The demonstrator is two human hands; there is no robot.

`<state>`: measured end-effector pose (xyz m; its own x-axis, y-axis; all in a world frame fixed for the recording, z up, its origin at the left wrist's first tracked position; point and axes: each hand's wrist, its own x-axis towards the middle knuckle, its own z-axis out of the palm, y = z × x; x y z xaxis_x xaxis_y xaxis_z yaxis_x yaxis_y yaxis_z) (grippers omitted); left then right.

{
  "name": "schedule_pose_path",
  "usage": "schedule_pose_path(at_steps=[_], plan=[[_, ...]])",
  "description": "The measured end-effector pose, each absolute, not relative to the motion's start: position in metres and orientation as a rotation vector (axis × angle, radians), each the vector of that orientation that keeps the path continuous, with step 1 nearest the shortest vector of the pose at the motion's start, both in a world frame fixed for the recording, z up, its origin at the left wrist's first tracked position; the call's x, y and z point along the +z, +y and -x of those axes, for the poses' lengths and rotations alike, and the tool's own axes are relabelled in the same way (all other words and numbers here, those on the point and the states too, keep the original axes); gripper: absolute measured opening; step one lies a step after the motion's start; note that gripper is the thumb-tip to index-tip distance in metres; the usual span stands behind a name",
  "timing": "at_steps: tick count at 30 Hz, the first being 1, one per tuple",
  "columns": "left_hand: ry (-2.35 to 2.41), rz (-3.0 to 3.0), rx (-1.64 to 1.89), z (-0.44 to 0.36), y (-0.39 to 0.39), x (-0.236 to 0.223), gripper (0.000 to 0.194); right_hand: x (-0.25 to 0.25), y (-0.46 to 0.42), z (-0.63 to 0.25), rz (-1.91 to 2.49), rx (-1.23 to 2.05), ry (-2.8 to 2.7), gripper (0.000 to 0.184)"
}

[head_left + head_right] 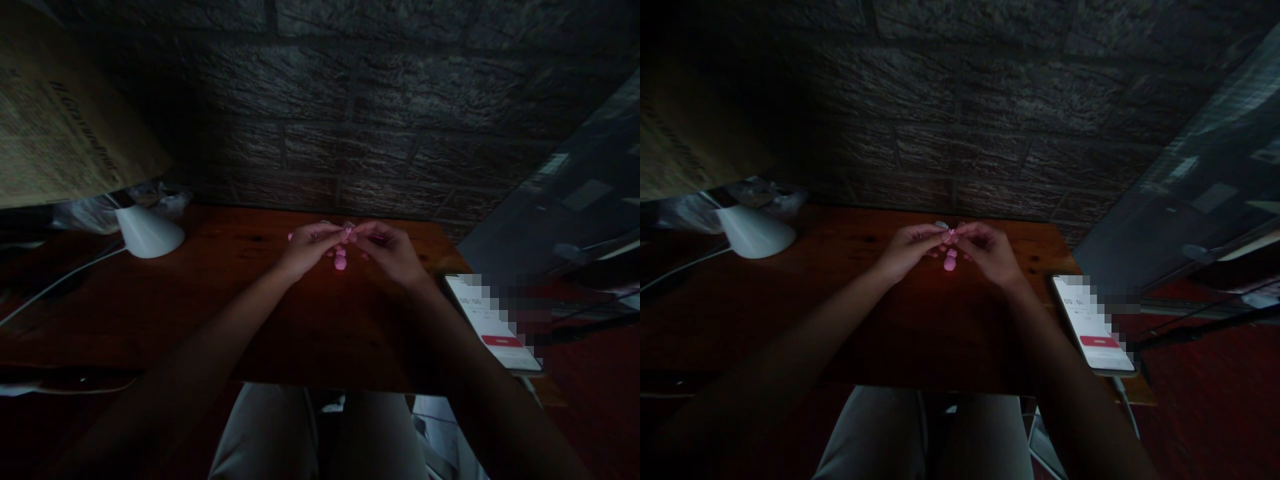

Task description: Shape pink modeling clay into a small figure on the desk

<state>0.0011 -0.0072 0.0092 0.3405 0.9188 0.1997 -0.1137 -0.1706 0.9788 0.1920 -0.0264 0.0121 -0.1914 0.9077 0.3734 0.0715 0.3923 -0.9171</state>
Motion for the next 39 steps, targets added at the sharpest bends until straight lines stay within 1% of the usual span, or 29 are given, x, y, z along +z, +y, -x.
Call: schedule_pose_path(at_steps=[6, 10, 20, 27, 35, 39], plan=[[0.779, -1.429, 1.099, -0.0012, -0.0073, 0.0101, 0.022, 0.013, -0.0258, -0.1949, 0.843, 1.018, -1.599, 0.027], [0.785, -1.461, 1.099, -0.0008, -0.0072, 0.0097, 0.022, 0.0141, -0.0254, -0.1973, 0.86, 1.004, -1.631, 0.024], [0.754, -1.468, 1.119, -0.0013, -0.0064, 0.0082, 0.03, 0.0161, -0.0269, -0.1983, 0.901, 1.009, -1.637, 0.034], [0.793, -1.352, 1.083, -0.0005, -0.0082, 0.0127, 0.031, 0.0179, -0.029, -0.1972, 0.887, 1.012, -1.645, 0.029], [0.787, -1.383, 1.066, -0.0011, -0.0075, 0.0101, 0.034, 0.0175, -0.0286, -0.1966, 0.923, 1.023, -1.613, 0.035], [0.802, -1.382, 1.085, -0.0009, -0.0078, 0.0097, 0.034, 0.0171, -0.0289, -0.1964, 0.954, 1.036, -1.573, 0.034]])
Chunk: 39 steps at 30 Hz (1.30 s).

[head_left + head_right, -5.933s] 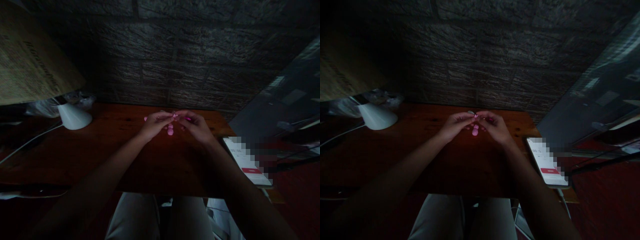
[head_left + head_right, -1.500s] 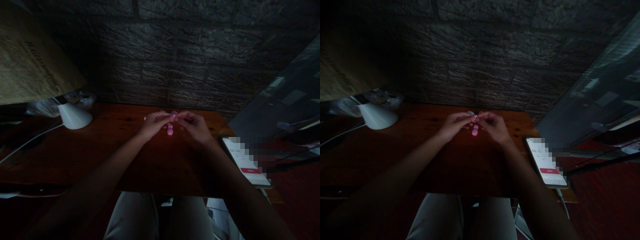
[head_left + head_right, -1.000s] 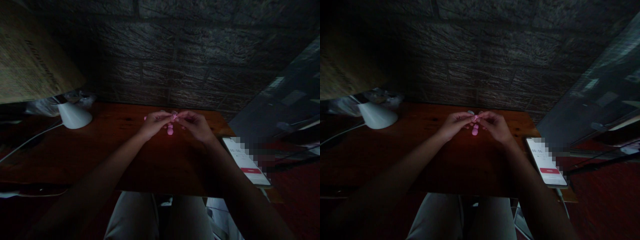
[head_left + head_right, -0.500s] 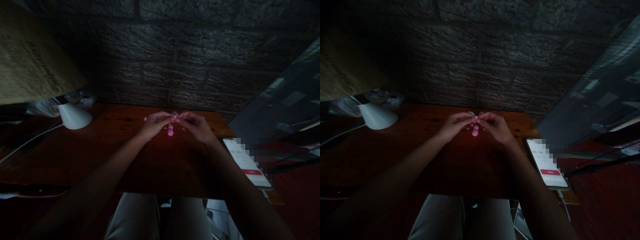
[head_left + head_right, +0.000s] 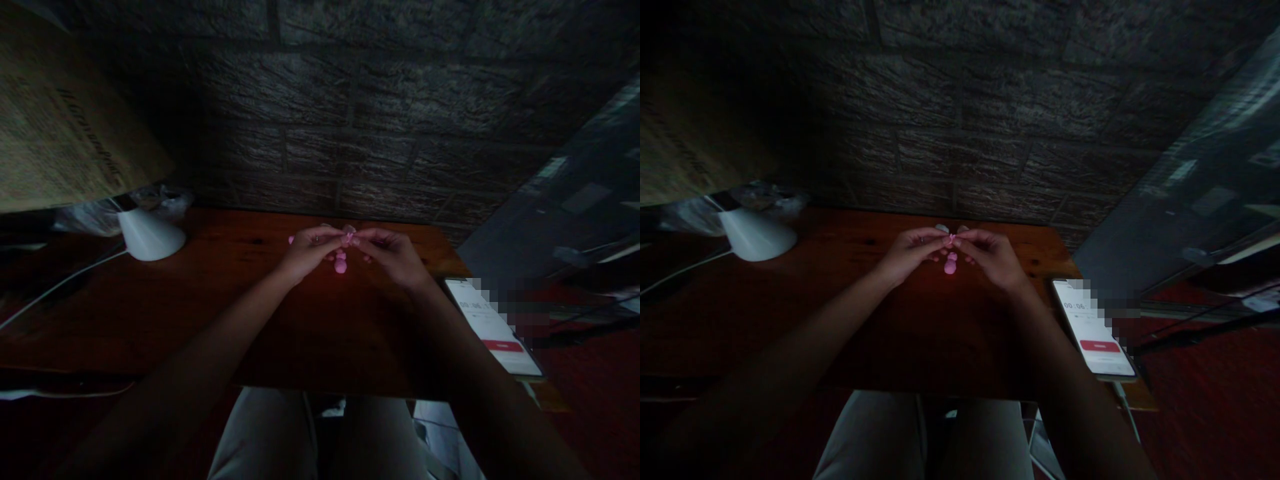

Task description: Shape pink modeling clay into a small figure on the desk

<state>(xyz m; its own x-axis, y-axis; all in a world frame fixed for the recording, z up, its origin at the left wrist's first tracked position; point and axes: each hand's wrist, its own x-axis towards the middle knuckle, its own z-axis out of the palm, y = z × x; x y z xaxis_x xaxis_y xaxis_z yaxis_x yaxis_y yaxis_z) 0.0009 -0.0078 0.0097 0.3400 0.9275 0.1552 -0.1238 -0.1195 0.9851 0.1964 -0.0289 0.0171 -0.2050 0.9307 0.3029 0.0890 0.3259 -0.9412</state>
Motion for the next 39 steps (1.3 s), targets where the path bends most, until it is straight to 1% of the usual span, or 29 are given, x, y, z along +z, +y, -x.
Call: schedule_pose_path(at_steps=[3, 9, 15, 23, 28, 39], plan=[[0.801, -1.413, 1.091, -0.001, -0.0079, 0.0093, 0.032, 0.0168, -0.0291, -0.1963, 0.972, 1.032, -1.552, 0.032], [0.799, -1.433, 1.112, -0.0018, -0.0069, 0.0074, 0.031, 0.0166, -0.0287, -0.1971, 0.994, 1.041, -1.579, 0.035], [0.796, -1.438, 1.119, -0.0021, -0.0068, 0.0074, 0.031, 0.0149, -0.0278, -0.1961, 0.984, 1.047, -1.553, 0.033], [0.807, -1.399, 1.079, -0.0024, -0.0089, 0.0102, 0.029, 0.0175, -0.0284, -0.1959, 1.012, 1.055, -1.496, 0.04], [0.805, -1.373, 1.046, -0.0033, -0.0079, 0.0089, 0.025, 0.0161, -0.0278, -0.1962, 1.022, 1.107, -1.475, 0.038], [0.817, -1.423, 1.07, -0.0023, -0.0056, 0.0038, 0.028, 0.0139, -0.0274, -0.1963, 1.017, 1.086, -1.506, 0.035]])
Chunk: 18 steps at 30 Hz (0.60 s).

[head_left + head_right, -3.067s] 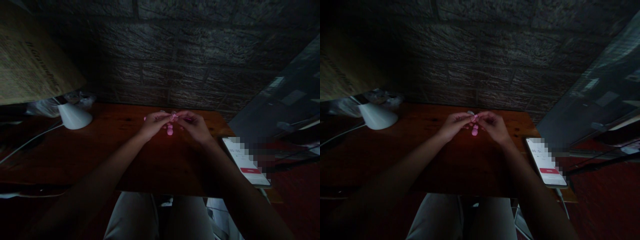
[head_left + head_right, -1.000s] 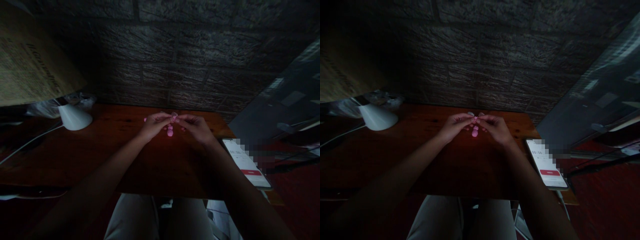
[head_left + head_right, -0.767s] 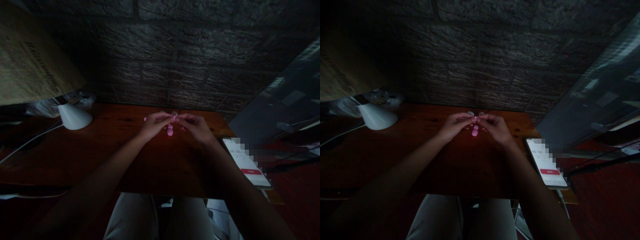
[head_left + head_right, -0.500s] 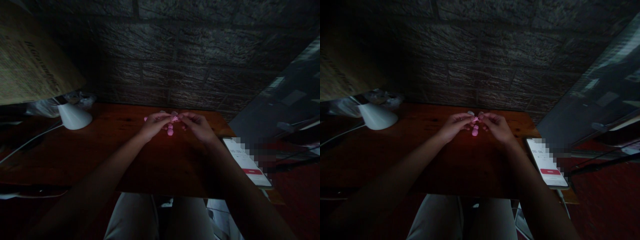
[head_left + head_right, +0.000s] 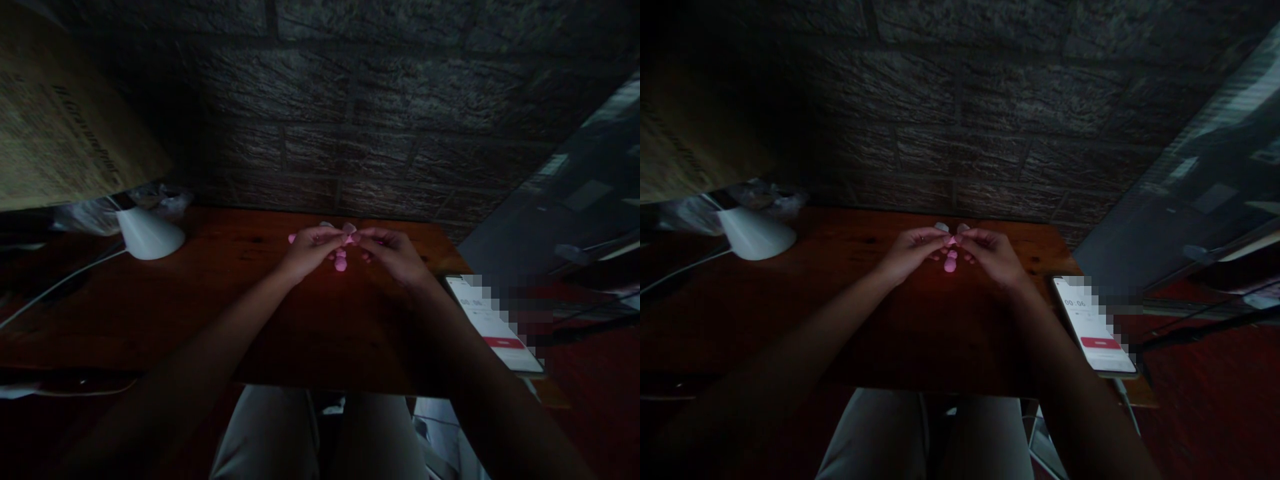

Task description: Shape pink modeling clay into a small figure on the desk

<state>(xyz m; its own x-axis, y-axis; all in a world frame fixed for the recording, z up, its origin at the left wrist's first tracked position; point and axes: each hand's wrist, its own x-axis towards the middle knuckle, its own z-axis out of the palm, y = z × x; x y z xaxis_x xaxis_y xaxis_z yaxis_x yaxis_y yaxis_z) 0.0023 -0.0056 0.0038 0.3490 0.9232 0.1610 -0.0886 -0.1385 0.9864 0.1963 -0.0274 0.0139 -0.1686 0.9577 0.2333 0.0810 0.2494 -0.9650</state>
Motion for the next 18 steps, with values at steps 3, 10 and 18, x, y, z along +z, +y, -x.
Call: schedule_pose_path(at_steps=[3, 10, 18], plan=[[0.828, -1.425, 1.088, -0.0027, -0.0065, 0.0041, 0.027, 0.0143, -0.0273, -0.1962, 1.009, 1.097, -1.518, 0.034], [0.819, -1.446, 1.096, -0.0031, -0.0063, 0.0042, 0.025, 0.0138, -0.0268, -0.1949, 1.017, 1.096, -1.505, 0.039], [0.825, -1.452, 1.091, -0.0031, -0.0058, 0.0029, 0.03, 0.0148, -0.027, -0.1959, 1.041, 1.086, -1.524, 0.039]])
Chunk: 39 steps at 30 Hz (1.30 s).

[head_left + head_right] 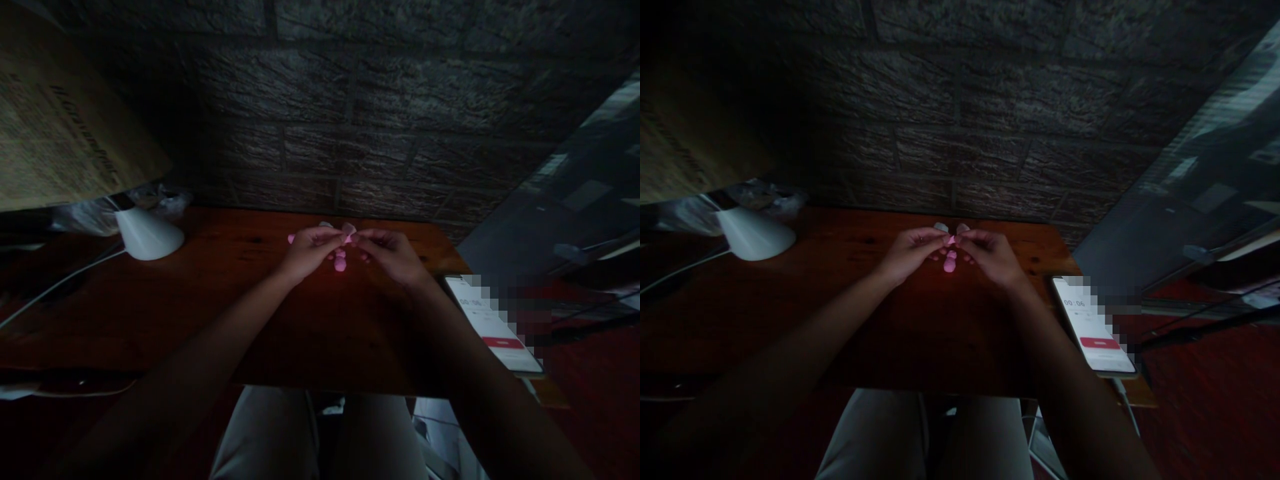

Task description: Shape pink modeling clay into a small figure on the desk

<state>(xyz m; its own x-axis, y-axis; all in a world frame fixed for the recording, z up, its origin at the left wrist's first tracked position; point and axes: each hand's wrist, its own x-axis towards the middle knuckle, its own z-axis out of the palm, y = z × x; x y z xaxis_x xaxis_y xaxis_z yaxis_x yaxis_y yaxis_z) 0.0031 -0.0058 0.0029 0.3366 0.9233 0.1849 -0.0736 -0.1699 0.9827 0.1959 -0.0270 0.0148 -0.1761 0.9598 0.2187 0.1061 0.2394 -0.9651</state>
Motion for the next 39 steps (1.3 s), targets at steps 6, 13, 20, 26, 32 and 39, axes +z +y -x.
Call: schedule_pose_path(at_steps=[6, 13, 20, 26, 32, 39], plan=[[0.818, -1.475, 1.084, -0.0025, -0.0049, 0.0016, 0.027, 0.0157, -0.0282, -0.1956, 1.073, 1.05, -1.549, 0.042], [0.802, -1.493, 1.069, -0.0019, -0.0056, 0.0019, 0.023, 0.016, -0.0279, -0.1961, 1.072, 1.053, -1.553, 0.042], [0.823, -1.475, 1.072, -0.0033, -0.0066, 0.0039, 0.027, 0.0157, -0.0276, -0.195, 1.068, 1.037, -1.553, 0.042], [0.832, -1.383, 1.062, -0.0044, -0.0084, 0.0081, 0.026, 0.0167, -0.0273, -0.1961, 1.055, 1.054, -1.477, 0.04], [0.787, -1.283, 1.029, -0.0026, -0.008, 0.0096, 0.029, 0.0153, -0.027, -0.1991, 0.93, 1.103, -1.479, 0.031], [0.741, -1.25, 0.994, -0.0018, -0.0072, 0.0096, 0.024, 0.0168, -0.0296, -0.1982, 0.863, 1.109, -1.565, 0.025]])
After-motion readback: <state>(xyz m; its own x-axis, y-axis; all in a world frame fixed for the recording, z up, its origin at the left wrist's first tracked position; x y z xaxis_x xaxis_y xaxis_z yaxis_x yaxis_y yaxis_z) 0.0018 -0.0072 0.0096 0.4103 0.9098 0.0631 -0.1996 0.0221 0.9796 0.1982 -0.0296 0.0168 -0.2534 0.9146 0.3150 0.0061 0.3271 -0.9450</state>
